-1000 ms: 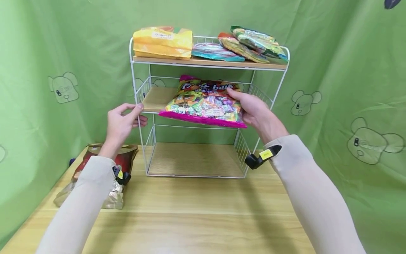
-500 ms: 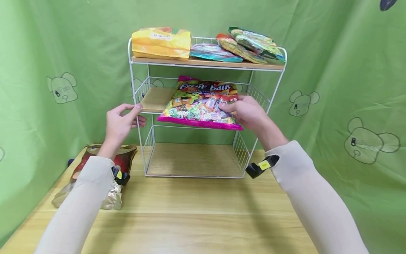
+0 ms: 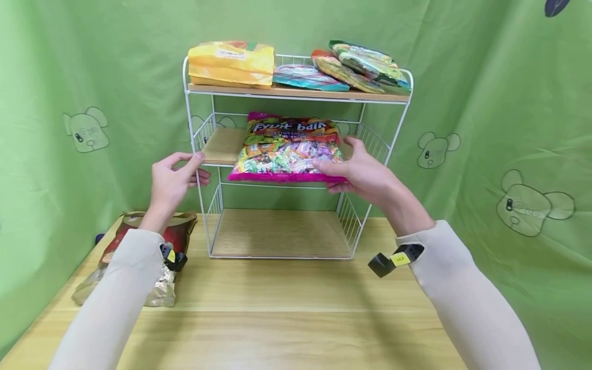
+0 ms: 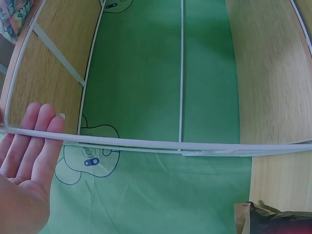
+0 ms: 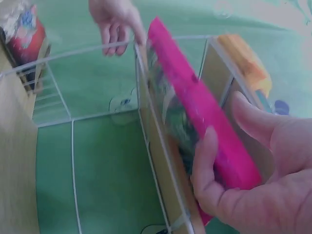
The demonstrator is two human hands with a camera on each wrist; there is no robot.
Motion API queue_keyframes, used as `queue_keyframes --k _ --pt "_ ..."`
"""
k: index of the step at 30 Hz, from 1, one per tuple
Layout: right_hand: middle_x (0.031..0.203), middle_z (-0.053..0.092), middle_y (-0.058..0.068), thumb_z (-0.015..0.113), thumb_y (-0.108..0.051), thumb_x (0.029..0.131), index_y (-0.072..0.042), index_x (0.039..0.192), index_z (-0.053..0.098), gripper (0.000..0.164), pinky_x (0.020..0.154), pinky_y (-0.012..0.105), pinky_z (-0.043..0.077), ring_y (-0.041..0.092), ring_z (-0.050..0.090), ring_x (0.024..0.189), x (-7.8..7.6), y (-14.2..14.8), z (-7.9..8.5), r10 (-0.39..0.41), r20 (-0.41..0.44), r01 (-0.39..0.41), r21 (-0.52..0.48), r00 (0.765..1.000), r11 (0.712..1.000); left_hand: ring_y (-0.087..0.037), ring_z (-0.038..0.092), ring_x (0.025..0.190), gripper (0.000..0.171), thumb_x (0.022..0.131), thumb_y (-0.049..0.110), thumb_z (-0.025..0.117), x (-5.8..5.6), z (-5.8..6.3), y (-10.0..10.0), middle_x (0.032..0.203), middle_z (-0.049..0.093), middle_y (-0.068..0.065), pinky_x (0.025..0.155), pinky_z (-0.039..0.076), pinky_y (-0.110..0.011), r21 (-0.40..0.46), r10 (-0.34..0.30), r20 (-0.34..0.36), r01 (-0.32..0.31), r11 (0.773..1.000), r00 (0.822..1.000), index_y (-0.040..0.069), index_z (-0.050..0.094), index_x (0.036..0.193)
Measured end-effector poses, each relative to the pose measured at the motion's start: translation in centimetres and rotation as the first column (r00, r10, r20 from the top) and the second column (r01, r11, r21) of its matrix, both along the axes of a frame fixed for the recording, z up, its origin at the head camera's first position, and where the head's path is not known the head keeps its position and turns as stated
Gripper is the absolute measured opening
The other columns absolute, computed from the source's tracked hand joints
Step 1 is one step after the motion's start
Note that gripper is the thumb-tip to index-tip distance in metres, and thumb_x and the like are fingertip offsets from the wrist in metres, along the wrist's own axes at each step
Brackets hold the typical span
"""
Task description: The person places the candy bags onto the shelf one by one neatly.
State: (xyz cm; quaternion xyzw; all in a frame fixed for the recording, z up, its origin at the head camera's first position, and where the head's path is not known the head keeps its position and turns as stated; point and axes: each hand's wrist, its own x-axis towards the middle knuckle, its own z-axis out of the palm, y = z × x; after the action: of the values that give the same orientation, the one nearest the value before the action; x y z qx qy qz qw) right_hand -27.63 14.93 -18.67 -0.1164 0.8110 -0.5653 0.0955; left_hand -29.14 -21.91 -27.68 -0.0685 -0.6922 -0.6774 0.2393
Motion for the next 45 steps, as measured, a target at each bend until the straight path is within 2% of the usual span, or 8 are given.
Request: queue_keyframes --k 3,7,12,17,24,34,40,45 --pt "0.134 0.053 0.023 0.088 -0.029 0.082 -0.019 0.163 -0.006 0.124 0.112 0.048 0.050 0.030 0.064 0.108 0.6 -0.5 -0.1 -0.026 -0.121 0.043 0.138 0.992 0.989 -0.016 0.075 0.066 0.036 0.094 0.032 0.074 0.0 0.0 -0.1 0.076 0.077 -0.003 0.073 0.066 -0.029 -0.003 0.006 0.003 -0.006 1.000 1.000 0.002 0.069 0.111" --pt "0.158 0.035 0.022 0.091 -0.027 0.077 -0.007 0.162 0.008 0.120 0.125 0.060 0.029 0.040 0.040 0.143 0.7 -1.0 -0.9 -0.048 -0.338 0.163 0.318 0.940 0.934 -0.016 0.075 0.067 0.038 0.094 0.033 0.074 -0.1 0.0 -0.2 0.077 0.077 -0.003 0.074 0.066 -0.029 -0.012 0.006 0.016 -0.006 1.000 1.000 0.002 0.069 0.113" --pt "0.155 0.042 0.023 0.088 -0.038 0.079 -0.003 0.159 0.022 0.109 0.120 0.063 0.037 0.042 0.043 0.140 0.6 -1.1 -1.7 -0.096 -0.479 0.308 0.388 0.873 0.869 -0.017 0.076 0.068 0.037 0.094 0.033 0.074 -0.3 -0.2 -0.1 0.078 0.077 -0.005 0.074 0.066 -0.030 -0.009 0.003 0.013 -0.002 1.000 1.000 0.001 0.068 0.114" --pt "0.153 0.046 0.024 0.084 -0.042 0.083 0.000 0.155 0.031 0.098 0.125 0.062 0.024 0.045 0.043 0.140 0.6 -1.3 -2.0 -0.089 -0.556 0.375 0.426 0.827 0.823 -0.017 0.075 0.066 0.036 0.094 0.032 0.075 -0.4 -0.1 -0.1 0.077 0.077 -0.006 0.073 0.067 -0.030 0.003 -0.002 -0.003 0.002 1.000 1.000 0.001 0.069 0.112" --pt "0.155 0.045 0.021 0.076 -0.044 0.090 -0.004 0.157 0.033 0.089 0.119 0.060 0.037 0.042 0.044 0.141 -0.1 -1.8 -2.4 -0.063 -0.537 0.345 0.443 0.841 0.827 -0.017 0.075 0.066 0.036 0.094 0.032 0.075 -0.3 0.0 -0.1 0.076 0.077 -0.004 0.072 0.067 -0.030 0.005 -0.001 0.003 0.001 1.000 1.000 0.001 0.069 0.112" --pt "0.154 0.048 0.018 0.072 -0.047 0.092 -0.002 0.154 0.039 0.083 0.126 0.051 0.025 0.038 0.046 0.140 -1.4 -4.4 -2.5 -0.004 -0.541 0.314 0.484 0.841 0.817 -0.017 0.075 0.065 0.038 0.094 0.032 0.074 -0.3 -0.2 -0.2 0.076 0.077 -0.004 0.072 0.067 -0.030 0.005 -0.003 -0.001 0.003 1.000 1.000 0.000 0.069 0.112" --pt "0.130 0.068 0.014 0.070 -0.050 0.093 -0.004 0.134 0.058 0.063 0.112 0.049 0.033 0.035 0.062 0.117 -1.8 -5.8 -2.7 -0.016 -0.583 0.353 0.468 0.812 0.810 -0.017 0.074 0.063 0.036 0.095 0.027 0.074 -0.4 -0.3 -0.2 0.073 0.076 -0.003 0.070 0.067 -0.031 0.049 -0.043 -0.031 0.044 0.998 0.999 -0.004 0.068 0.111" --pt "0.106 0.072 0.010 0.067 -0.052 0.095 -0.006 0.115 0.064 0.051 0.106 0.047 0.034 0.031 0.064 0.098 -2.0 -6.6 -2.8 -0.031 -0.606 0.379 0.455 0.795 0.806 -0.017 0.074 0.063 0.030 0.094 0.022 0.074 -0.5 -0.2 -0.4 0.072 0.075 -0.005 0.070 0.066 -0.031 0.077 -0.074 -0.038 0.076 0.994 0.997 -0.004 0.068 0.110"
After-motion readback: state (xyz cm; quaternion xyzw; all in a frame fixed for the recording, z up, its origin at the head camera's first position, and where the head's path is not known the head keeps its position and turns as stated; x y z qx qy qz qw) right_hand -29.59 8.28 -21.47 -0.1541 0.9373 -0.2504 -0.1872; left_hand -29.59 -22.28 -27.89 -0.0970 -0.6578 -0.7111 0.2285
